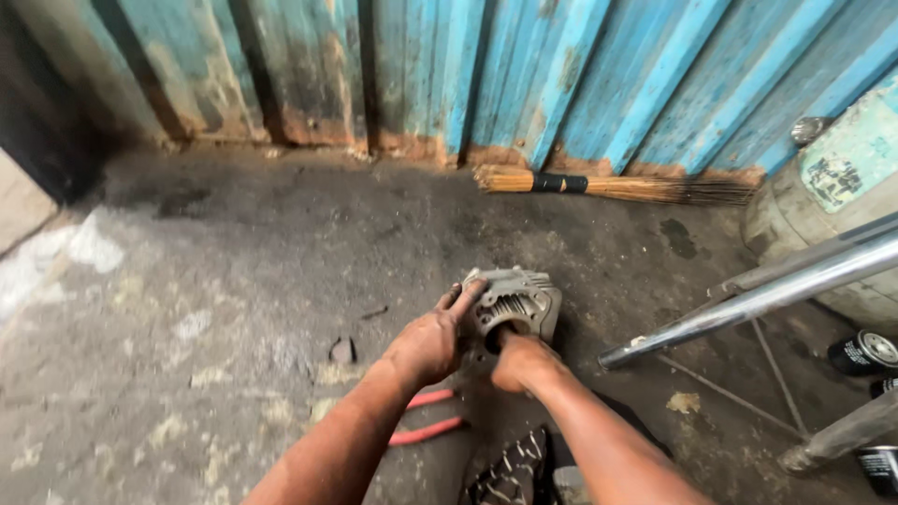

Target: The person scrubs the inside of a metal engine cylinder head using a small brush and a cloth. They rotate the part to access different areas and repeatedly wipe the interior surfaces.

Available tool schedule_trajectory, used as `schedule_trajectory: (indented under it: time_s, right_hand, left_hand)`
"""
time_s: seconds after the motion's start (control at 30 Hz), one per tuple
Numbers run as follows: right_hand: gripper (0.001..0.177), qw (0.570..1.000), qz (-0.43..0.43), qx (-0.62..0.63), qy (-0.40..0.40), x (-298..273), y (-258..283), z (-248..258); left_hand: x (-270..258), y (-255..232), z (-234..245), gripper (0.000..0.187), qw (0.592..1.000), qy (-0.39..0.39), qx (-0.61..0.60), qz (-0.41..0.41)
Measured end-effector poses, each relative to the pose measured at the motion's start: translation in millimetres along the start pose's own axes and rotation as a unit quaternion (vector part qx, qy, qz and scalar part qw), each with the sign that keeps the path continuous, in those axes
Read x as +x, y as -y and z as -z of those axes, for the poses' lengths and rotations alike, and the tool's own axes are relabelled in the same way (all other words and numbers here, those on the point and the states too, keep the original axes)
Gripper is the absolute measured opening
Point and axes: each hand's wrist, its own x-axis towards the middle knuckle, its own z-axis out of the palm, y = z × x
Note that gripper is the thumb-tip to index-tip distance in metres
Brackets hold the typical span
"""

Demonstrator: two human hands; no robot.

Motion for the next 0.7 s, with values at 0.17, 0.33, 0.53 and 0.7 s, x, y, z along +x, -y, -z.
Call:
schedule_trajectory:
  time_s: [0.17, 0.33, 0.53, 0.7]
  right_hand:
    - [0.099, 0.998, 0.052, 0.039, -0.014, -11.8, -18.1, -23.8]
    - [0.089, 0.996, 0.079, 0.017, -0.048, 5.0, -24.4, -27.3]
    - [0.098, 0.992, 0.031, 0.118, 0.043, -26.8, -17.4, -22.3]
    - [0.107, 0.991, 0.086, 0.099, -0.008, -20.2, -24.7, -25.0]
  left_hand:
    - [-3.9, 15.8, -13.0, 0.089, 0.987, -0.051, -0.143, 0.059]
    - [-5.4, 8.4, -14.3, 0.095, 0.968, -0.092, -0.233, -0.022]
    - [-7.2, 5.1, -6.9, 0.098, 0.971, -0.039, -0.232, 0.039]
    - [-0.4, 11.7, -11.3, 0.094, 0.977, -0.042, -0.206, 0.036]
